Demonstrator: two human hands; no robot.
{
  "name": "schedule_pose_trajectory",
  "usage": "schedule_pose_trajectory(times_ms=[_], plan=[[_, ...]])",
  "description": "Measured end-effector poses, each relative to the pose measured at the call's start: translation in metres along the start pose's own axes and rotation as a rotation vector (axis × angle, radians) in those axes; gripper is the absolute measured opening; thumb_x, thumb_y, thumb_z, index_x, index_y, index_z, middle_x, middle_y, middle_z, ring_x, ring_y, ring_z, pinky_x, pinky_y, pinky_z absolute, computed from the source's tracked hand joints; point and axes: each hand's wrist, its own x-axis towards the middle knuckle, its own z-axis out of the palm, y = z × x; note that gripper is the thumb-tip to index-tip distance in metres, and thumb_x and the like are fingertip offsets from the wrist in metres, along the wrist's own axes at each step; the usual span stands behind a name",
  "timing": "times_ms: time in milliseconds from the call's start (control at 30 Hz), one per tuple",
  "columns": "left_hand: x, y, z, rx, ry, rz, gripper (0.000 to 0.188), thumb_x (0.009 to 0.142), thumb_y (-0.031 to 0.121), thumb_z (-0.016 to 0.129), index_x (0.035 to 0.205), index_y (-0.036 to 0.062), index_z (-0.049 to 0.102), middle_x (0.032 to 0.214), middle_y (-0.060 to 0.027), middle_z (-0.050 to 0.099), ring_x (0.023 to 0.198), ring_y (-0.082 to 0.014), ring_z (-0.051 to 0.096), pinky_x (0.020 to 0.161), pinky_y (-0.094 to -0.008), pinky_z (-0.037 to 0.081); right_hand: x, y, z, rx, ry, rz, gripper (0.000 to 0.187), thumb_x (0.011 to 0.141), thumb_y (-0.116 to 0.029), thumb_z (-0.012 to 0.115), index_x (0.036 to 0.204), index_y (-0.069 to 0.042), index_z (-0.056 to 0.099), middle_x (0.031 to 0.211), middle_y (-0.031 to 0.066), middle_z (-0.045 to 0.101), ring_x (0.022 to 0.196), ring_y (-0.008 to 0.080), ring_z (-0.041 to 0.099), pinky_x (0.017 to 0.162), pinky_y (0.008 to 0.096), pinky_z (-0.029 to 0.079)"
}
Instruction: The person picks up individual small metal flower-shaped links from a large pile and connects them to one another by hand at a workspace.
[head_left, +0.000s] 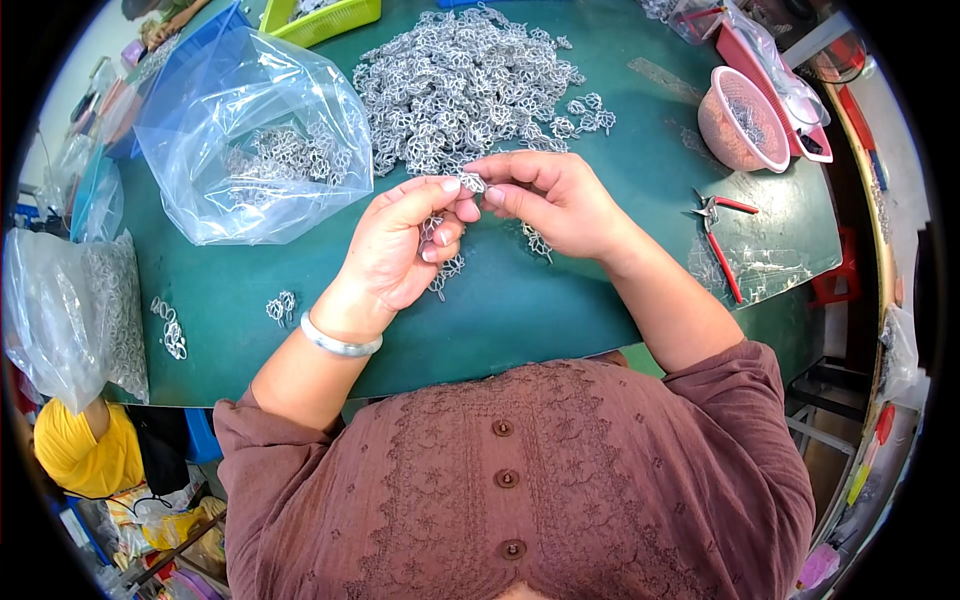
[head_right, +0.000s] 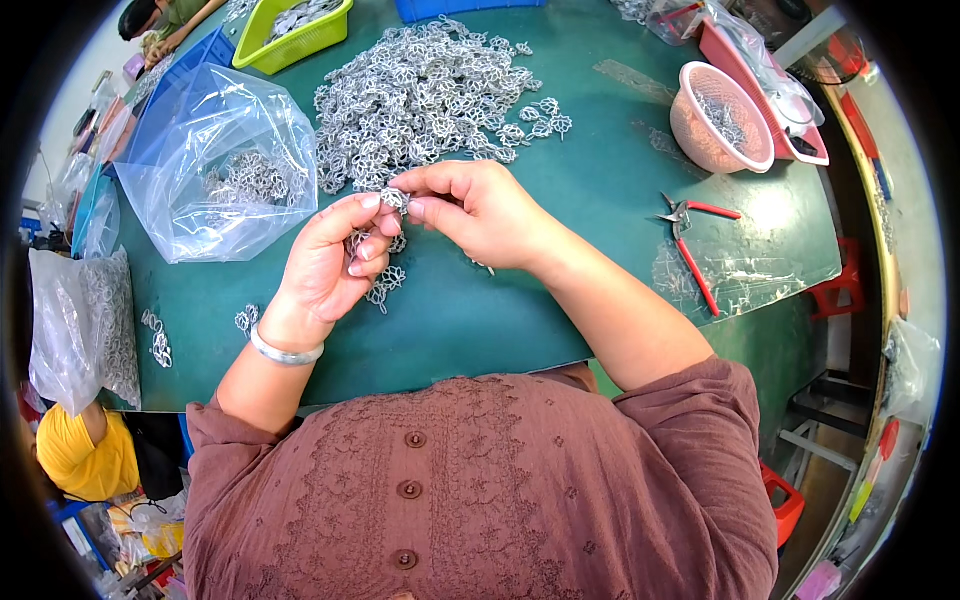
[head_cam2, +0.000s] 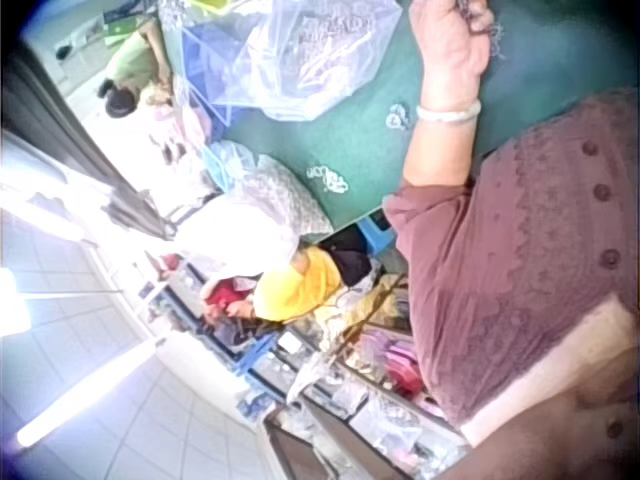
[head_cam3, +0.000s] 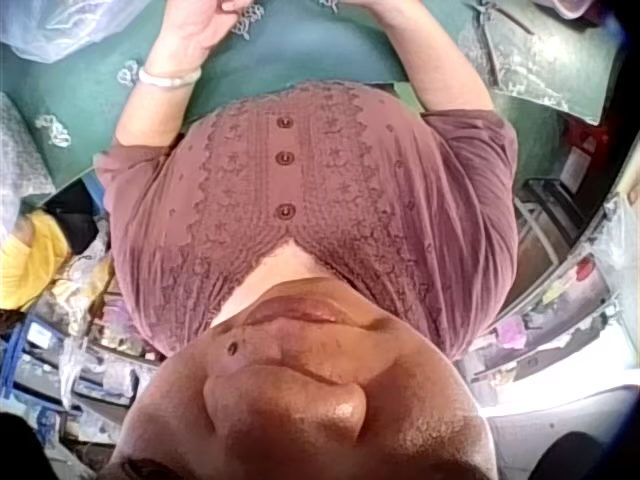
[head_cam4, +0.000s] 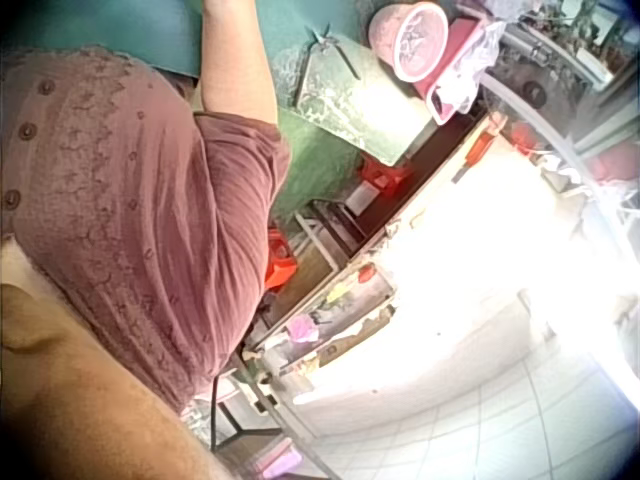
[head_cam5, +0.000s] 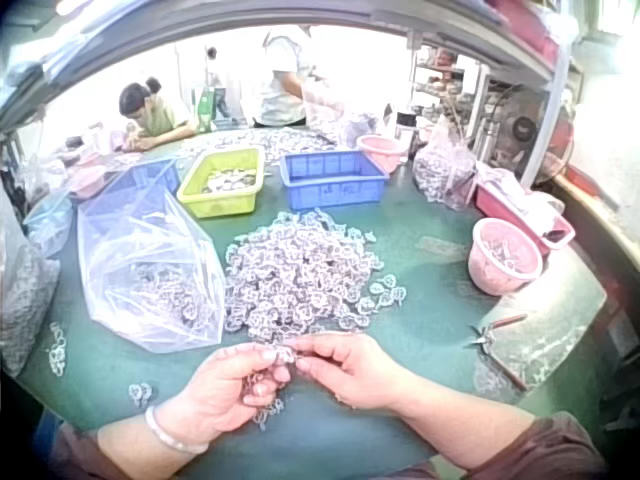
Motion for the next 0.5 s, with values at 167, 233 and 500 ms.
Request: schedule_pose_trajectory(times_ms=[167, 233, 500], plan=[[0.0003, -0.0022, -0.0011, 0.048, -0.008, 0.037, 0.012, 0.083, 0.013, 0.050, 0.083, 0.0019, 0.054, 0.073, -0.0057, 0.055, 0.052, -0.0047, 0.041, 0.041, -0.0151, 0.031, -0.0005, -0.0021, 0.0005, 0.047, 0.005, 0.005, 0.026, 0.083, 0.000, 0.049, 0.108, 0.002, 0.053, 0.092, 0.0047, 0.059, 0.084, 0.0091, 0.055, 0.074, 0.0228, 0.045], [-0.0002, -0.0032, 0.0002, 0.114, 0.005, 0.080, 0.011, 0.084, 0.013, 0.050, 0.083, 0.0025, 0.053, 0.073, -0.0058, 0.056, 0.052, -0.0042, 0.042, 0.041, -0.0151, 0.031, -0.0010, -0.0019, -0.0002, 0.047, 0.002, -0.007, 0.026, 0.082, 0.000, 0.050, 0.108, 0.002, 0.053, 0.093, 0.0048, 0.058, 0.086, 0.0094, 0.054, 0.076, 0.0228, 0.045], [-0.0032, -0.0074, 0.0070, 0.252, 0.076, 0.238, 0.008, 0.082, 0.010, 0.054, 0.083, 0.0023, 0.057, 0.070, -0.0044, 0.059, 0.049, -0.0029, 0.043, 0.042, -0.0148, 0.032, -0.0005, -0.0097, -0.0012, -0.038, 0.070, -0.071, 0.023, 0.079, -0.003, 0.055, 0.102, 0.001, 0.057, 0.089, 0.0040, 0.058, 0.080, 0.0087, 0.054, 0.070, 0.0219, 0.044]])
